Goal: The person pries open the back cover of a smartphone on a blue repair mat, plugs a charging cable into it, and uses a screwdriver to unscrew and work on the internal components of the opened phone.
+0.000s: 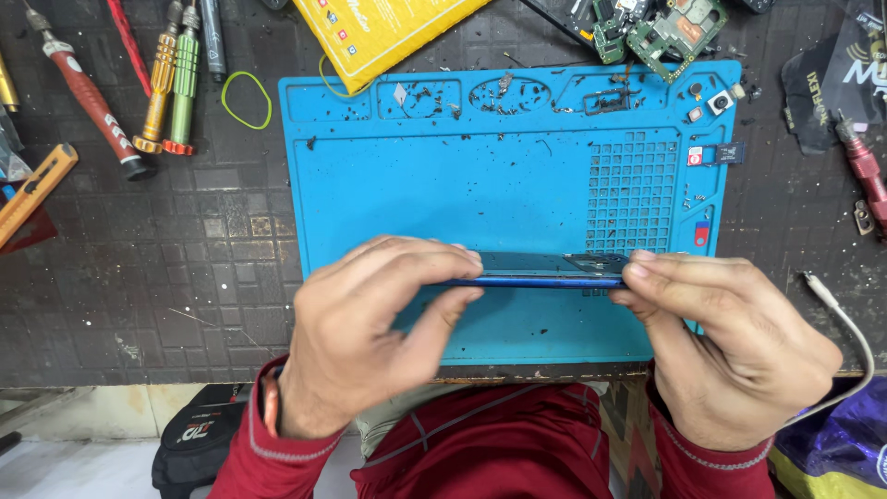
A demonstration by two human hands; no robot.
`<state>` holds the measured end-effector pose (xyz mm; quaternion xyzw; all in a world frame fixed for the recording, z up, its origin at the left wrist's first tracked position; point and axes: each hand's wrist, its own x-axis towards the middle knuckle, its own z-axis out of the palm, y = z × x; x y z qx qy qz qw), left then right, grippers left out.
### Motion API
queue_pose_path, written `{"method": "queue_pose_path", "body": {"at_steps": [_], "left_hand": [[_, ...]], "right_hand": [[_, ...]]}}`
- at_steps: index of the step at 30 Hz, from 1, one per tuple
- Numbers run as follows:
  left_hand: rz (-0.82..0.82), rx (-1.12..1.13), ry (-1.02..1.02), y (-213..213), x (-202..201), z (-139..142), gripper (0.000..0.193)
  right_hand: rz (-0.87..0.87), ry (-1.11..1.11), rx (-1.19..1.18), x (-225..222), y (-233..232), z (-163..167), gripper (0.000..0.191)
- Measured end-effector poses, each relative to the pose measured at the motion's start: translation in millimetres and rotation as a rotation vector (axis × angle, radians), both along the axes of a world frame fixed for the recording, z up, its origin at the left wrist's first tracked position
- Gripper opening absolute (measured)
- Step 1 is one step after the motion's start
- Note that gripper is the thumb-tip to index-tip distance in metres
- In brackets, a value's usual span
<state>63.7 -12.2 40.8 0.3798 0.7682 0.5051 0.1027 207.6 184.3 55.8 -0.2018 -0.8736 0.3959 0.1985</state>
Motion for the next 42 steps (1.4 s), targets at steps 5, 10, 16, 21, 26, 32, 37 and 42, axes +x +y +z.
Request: {"method": "queue_pose_path", "body": {"at_steps": [5, 10, 16, 21, 26, 32, 37, 42], "left_hand": [[-0.100, -0.126, 0.330, 17.5, 1.6, 13.9, 0.022], [-0.156, -0.140, 0.331, 21.2, 2.5, 3.9, 0.023], [-0.138, -0.129, 0.328, 20.6, 4.5, -0.5, 0.021], [-0.086, -0.039, 0.299, 25.3, 1.3, 0.6, 0.022], [-0.014, 0.170, 0.046, 32.9, 9.8, -13.2, 0.029], [-0.011, 0.238, -0.093, 35.9, 11.3, -17.1, 0.025], [-0.026, 0.092, -0.012, 32.3, 0.0, 4.9, 0.033], [-0.170, 0.189, -0.054, 27.9, 3.2, 18.1, 0.039]], "right_hand": [[0.049, 0.009, 0.118, -5.3, -1.0, 1.0, 0.026], [-0.260, 0.057, -0.302, -1.5, -7.3, -13.5, 0.030], [-0.165, 0.104, -0.237, 15.2, 2.1, -30.3, 0.017], [-0.083, 0.163, -0.018, 19.5, 4.3, -25.3, 0.019], [-0.239, 0.273, -0.109, 11.4, -6.1, -6.6, 0.029], [-0.174, 0.330, -0.178, 18.4, -4.1, -8.1, 0.022], [0.009, 0.244, 0.013, 37.3, 10.2, -9.8, 0.026], [0.162, 0.127, 0.193, 30.4, 12.7, 11.9, 0.033]]}}
